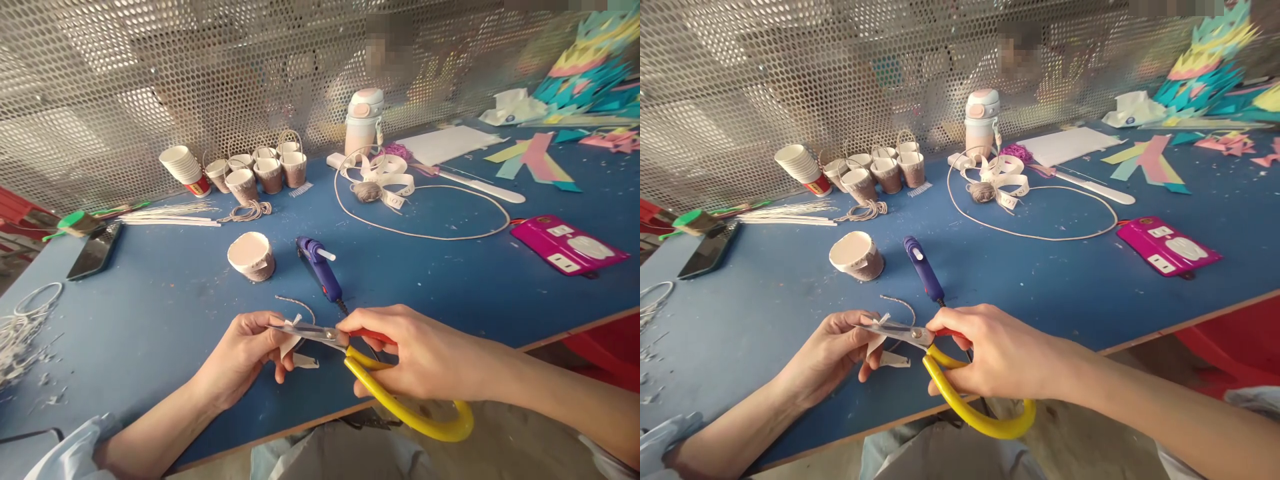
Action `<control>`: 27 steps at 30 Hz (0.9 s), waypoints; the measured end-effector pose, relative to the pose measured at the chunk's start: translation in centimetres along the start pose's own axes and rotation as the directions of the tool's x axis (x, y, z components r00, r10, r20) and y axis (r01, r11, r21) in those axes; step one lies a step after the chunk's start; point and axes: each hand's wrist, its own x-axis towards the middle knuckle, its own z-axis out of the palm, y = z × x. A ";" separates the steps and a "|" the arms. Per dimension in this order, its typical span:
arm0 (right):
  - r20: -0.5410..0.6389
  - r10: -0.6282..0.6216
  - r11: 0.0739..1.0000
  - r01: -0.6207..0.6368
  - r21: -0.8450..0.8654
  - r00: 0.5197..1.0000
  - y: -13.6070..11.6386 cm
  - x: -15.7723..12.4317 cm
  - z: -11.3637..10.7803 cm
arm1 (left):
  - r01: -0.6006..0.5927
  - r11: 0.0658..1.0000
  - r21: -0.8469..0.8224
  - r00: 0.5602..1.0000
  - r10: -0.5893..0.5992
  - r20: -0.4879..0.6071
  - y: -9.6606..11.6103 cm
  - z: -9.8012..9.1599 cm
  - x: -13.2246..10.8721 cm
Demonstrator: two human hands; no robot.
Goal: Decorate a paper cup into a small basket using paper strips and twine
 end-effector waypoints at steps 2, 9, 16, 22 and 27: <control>-0.018 -0.018 0.999 0.018 -0.027 1.000 -0.2 0.1 0.1 | -0.009 1.000 -0.003 1.000 0.009 0.004 0.0 0.0 -0.1; 0.053 0.045 0.998 -0.047 0.040 0.998 -0.4 0.2 -0.1 | -0.006 1.000 -0.015 1.000 0.006 0.008 -0.3 -0.1 0.0; 0.068 0.064 0.995 -0.068 0.067 0.996 -0.3 0.3 -0.1 | 0.005 1.000 -0.028 1.000 -0.005 -0.003 -0.4 -0.1 -0.1; 0.067 0.065 0.997 -0.069 0.047 0.996 -0.3 0.4 0.0 | 0.005 1.000 -0.023 1.000 -0.005 -0.007 -0.3 0.0 0.0; 0.059 0.039 0.998 -0.042 0.052 0.997 -0.1 0.4 0.1 | 0.011 1.000 -0.006 1.000 -0.011 0.000 -0.4 -0.2 0.0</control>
